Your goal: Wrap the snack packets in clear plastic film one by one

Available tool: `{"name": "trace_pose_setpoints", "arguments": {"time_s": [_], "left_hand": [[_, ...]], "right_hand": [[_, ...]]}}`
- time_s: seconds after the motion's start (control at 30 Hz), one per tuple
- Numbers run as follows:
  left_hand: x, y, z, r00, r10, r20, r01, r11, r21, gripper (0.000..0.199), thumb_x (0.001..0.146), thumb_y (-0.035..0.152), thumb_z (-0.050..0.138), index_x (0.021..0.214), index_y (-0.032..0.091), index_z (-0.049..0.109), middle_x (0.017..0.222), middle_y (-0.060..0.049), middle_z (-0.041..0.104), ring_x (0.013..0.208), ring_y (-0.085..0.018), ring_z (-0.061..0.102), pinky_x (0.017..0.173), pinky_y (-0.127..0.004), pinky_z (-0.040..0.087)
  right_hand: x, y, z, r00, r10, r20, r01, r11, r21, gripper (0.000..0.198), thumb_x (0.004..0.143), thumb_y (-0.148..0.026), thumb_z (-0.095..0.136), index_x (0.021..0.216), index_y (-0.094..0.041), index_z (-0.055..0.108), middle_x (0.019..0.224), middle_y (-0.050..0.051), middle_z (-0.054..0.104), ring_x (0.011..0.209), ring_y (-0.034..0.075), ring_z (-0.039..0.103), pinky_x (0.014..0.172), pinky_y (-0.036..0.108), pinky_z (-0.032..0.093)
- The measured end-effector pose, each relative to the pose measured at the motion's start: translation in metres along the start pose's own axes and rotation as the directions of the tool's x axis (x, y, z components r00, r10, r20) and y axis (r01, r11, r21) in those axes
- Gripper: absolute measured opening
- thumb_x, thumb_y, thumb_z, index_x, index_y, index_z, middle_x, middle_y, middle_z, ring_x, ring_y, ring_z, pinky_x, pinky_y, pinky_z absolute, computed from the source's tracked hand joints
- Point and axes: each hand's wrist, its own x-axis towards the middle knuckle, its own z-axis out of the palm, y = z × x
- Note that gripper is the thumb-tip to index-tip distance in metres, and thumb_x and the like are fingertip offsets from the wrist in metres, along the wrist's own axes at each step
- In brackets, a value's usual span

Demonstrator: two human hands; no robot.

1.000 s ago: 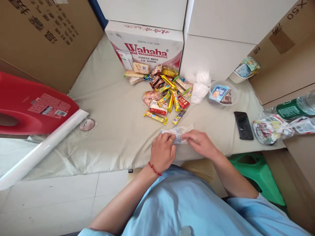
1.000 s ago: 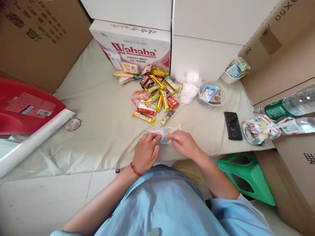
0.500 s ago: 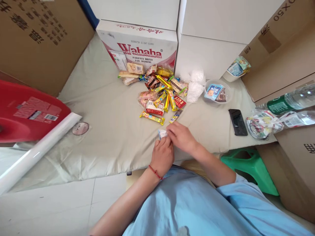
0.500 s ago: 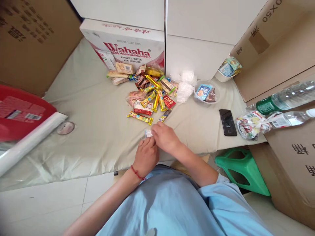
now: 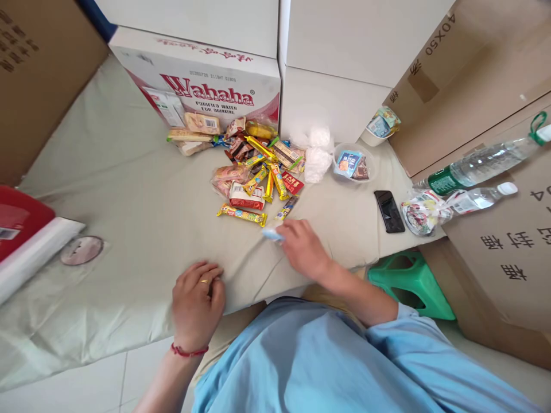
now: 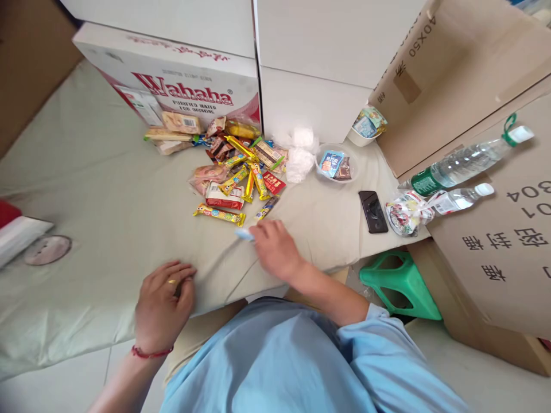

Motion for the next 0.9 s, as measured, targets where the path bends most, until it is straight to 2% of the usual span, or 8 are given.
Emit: {"name": "trace_pose_setpoints", "arguments": {"time_s": [0.1, 0.23, 0.33, 0.47, 0.57, 0.7, 0.8, 0.9], "left_hand": [[-0.004, -0.001, 0.010, 0.999, 0.043, -0.029, -0.041, 0.998, 0.051, 0.016, 0.089, 0.013, 0.057, 0.099, 0.017, 0.068, 0.105, -0.014, 0.074, 0.114, -0.032, 0.069, 0.098, -0.048, 0.056], [-0.008, 0.004, 0.017, 1.000, 0.014, -0.018, -0.012, 0.993, 0.118, 0.020, 0.086, 0.011, 0.058, 0.102, 0.018, 0.067, 0.111, -0.015, 0.074, 0.116, -0.032, 0.069, 0.098, -0.047, 0.055], [-0.009, 0.006, 0.017, 1.000, 0.003, -0.011, -0.002, 0.993, 0.119, 0.021, 0.086, 0.010, 0.058, 0.104, 0.018, 0.067, 0.112, -0.015, 0.073, 0.117, -0.032, 0.069, 0.098, -0.048, 0.055], [-0.008, 0.006, 0.015, 1.000, -0.007, -0.010, 0.008, 0.995, 0.104, 0.022, 0.086, 0.011, 0.057, 0.105, 0.018, 0.067, 0.113, -0.016, 0.073, 0.116, -0.033, 0.069, 0.098, -0.049, 0.055], [-0.009, 0.006, 0.015, 1.000, 0.007, -0.029, -0.004, 0.994, 0.109, 0.021, 0.086, 0.010, 0.057, 0.104, 0.017, 0.067, 0.111, -0.016, 0.074, 0.115, -0.032, 0.070, 0.098, -0.047, 0.055], [-0.011, 0.007, 0.017, 0.996, 0.050, -0.080, -0.038, 0.989, 0.144, 0.019, 0.086, 0.009, 0.058, 0.101, 0.017, 0.066, 0.108, -0.015, 0.075, 0.110, -0.030, 0.072, 0.094, -0.043, 0.055], [-0.011, 0.008, 0.017, 0.995, 0.045, -0.094, -0.030, 0.989, 0.146, 0.019, 0.085, 0.008, 0.059, 0.100, 0.018, 0.066, 0.106, -0.014, 0.076, 0.109, -0.030, 0.072, 0.093, -0.042, 0.055], [-0.012, 0.009, 0.017, 0.995, 0.025, -0.091, -0.014, 0.993, 0.118, 0.020, 0.084, 0.008, 0.059, 0.100, 0.019, 0.067, 0.106, -0.013, 0.076, 0.111, -0.029, 0.071, 0.095, -0.042, 0.054]], "right_hand": [[0.012, 0.063, -0.062, 0.967, 0.153, -0.205, -0.118, 0.977, 0.175, 0.035, 0.102, -0.027, 0.048, 0.133, -0.024, 0.065, 0.126, 0.009, 0.072, 0.115, 0.026, 0.065, 0.102, 0.044, 0.053], [0.058, 0.157, -0.155, 0.808, 0.339, -0.481, -0.357, 0.932, 0.056, 0.040, 0.102, -0.032, 0.046, 0.134, -0.018, 0.065, 0.125, 0.012, 0.072, 0.114, 0.027, 0.067, 0.101, 0.043, 0.050], [0.104, 0.200, -0.183, 0.787, 0.469, -0.402, -0.528, 0.848, -0.043, 0.047, 0.104, -0.027, 0.034, 0.128, -0.006, 0.068, 0.120, 0.019, 0.072, 0.104, 0.023, 0.068, 0.091, 0.035, 0.048], [0.145, 0.209, -0.161, 0.813, 0.575, -0.090, -0.581, 0.793, -0.182, 0.035, 0.096, -0.017, 0.046, 0.113, -0.006, 0.074, 0.110, 0.016, 0.074, 0.095, 0.021, 0.066, 0.085, 0.033, 0.046], [0.150, 0.195, -0.143, 0.858, 0.473, -0.201, -0.514, 0.784, -0.348, 0.030, 0.092, -0.013, 0.050, 0.109, -0.010, 0.075, 0.121, 0.019, 0.068, 0.113, 0.028, 0.057, 0.093, 0.040, 0.043], [0.143, 0.165, -0.132, 0.935, 0.177, -0.307, -0.319, 0.800, -0.508, 0.038, 0.100, -0.017, 0.038, 0.118, -0.012, 0.071, 0.128, 0.019, 0.060, 0.123, 0.030, 0.046, 0.096, 0.041, 0.039], [0.139, 0.146, -0.113, 0.987, 0.119, -0.103, -0.156, 0.836, -0.526, 0.033, 0.102, -0.025, 0.046, 0.126, -0.017, 0.067, 0.123, 0.016, 0.062, 0.113, 0.029, 0.053, 0.088, 0.038, 0.043], [0.136, 0.138, -0.089, 0.975, 0.213, 0.065, -0.140, 0.814, -0.564, 0.029, 0.098, -0.025, 0.056, 0.124, -0.018, 0.066, 0.124, 0.016, 0.063, 0.109, 0.029, 0.058, 0.080, 0.035, 0.044]]}}
